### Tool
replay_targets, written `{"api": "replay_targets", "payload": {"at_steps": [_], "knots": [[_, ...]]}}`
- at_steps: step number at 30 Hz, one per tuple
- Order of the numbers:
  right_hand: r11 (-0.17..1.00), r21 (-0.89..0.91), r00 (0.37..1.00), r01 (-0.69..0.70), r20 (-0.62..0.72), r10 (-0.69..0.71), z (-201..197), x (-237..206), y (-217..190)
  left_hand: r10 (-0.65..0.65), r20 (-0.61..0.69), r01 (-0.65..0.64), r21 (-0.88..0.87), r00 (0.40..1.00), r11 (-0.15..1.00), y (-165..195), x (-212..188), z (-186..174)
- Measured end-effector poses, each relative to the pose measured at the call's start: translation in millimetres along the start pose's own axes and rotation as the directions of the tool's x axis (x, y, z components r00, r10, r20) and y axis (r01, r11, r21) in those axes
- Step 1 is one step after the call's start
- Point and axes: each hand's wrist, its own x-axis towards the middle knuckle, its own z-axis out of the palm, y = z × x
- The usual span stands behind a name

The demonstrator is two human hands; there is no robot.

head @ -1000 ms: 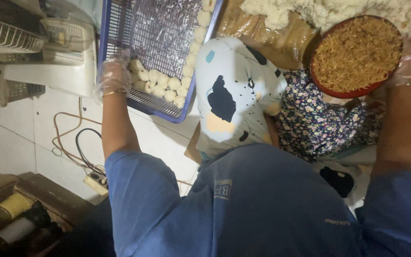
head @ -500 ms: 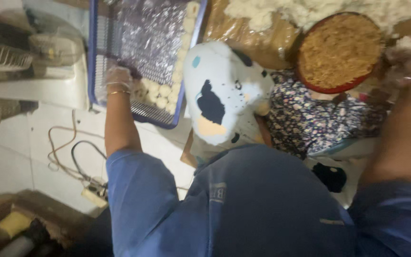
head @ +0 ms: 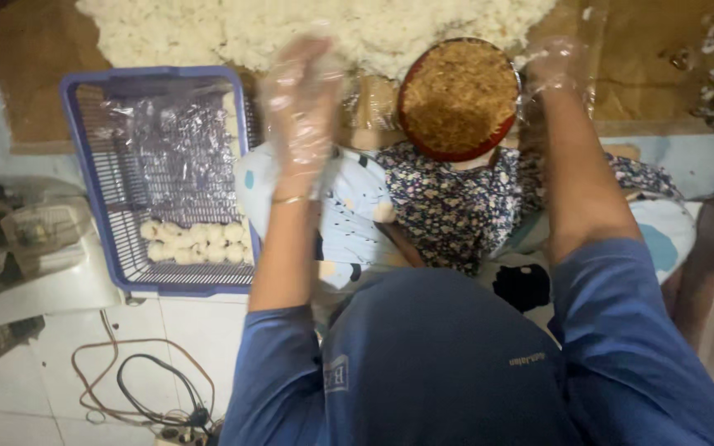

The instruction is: The person scoops a portion of white rice, places it in a bowl of brown filling, and rolls it into a ball. They repeat this process, placing each finished rice ball into a blue basket.

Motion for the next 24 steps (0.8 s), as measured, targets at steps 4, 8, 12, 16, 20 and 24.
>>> {"api": "replay_targets", "payload": {"at_steps": [4, 8, 12, 16, 20, 24], "knots": [[0.999, 0.043, 0.999, 0.022, 0.033, -0.024, -18.3, 2.8, 14.7, -0.227, 0.355, 0.42, -0.709, 0.907, 0.567, 6.6, -8.1, 80.5], [0.992, 0.127, 0.996, -0.015, 0.086, 0.004, -46.1, -12.9, 6.7, -0.364, 0.475, 0.597, -0.672, 0.801, 0.438, -11.4, -13.2, 128.9], [0.906, 0.242, 0.918, 0.347, -0.287, -0.275, -52.3, -57.5, -36.2, -0.51, 0.595, 0.766, -0.599, 0.621, 0.235, -25.5, -8.9, 164.4], [0.565, 0.781, 0.958, 0.265, -0.147, -0.246, -42.7, -88.0, -85.2, -0.484, 0.612, 0.724, -0.686, 0.625, 0.066, -32.8, -15.6, 169.3], [0.636, 0.619, 0.885, 0.46, -0.381, -0.269, -46.6, -97.4, -118.2, -0.432, 0.542, 0.682, -0.667, 0.721, 0.3, -35.1, -28.5, 153.3], [0.721, 0.14, 0.608, 0.679, -0.657, -0.445, -76.4, -106.1, -117.0, -0.593, 0.425, 0.692, -0.635, 0.684, 0.344, -34.9, -30.7, 137.0]]}}
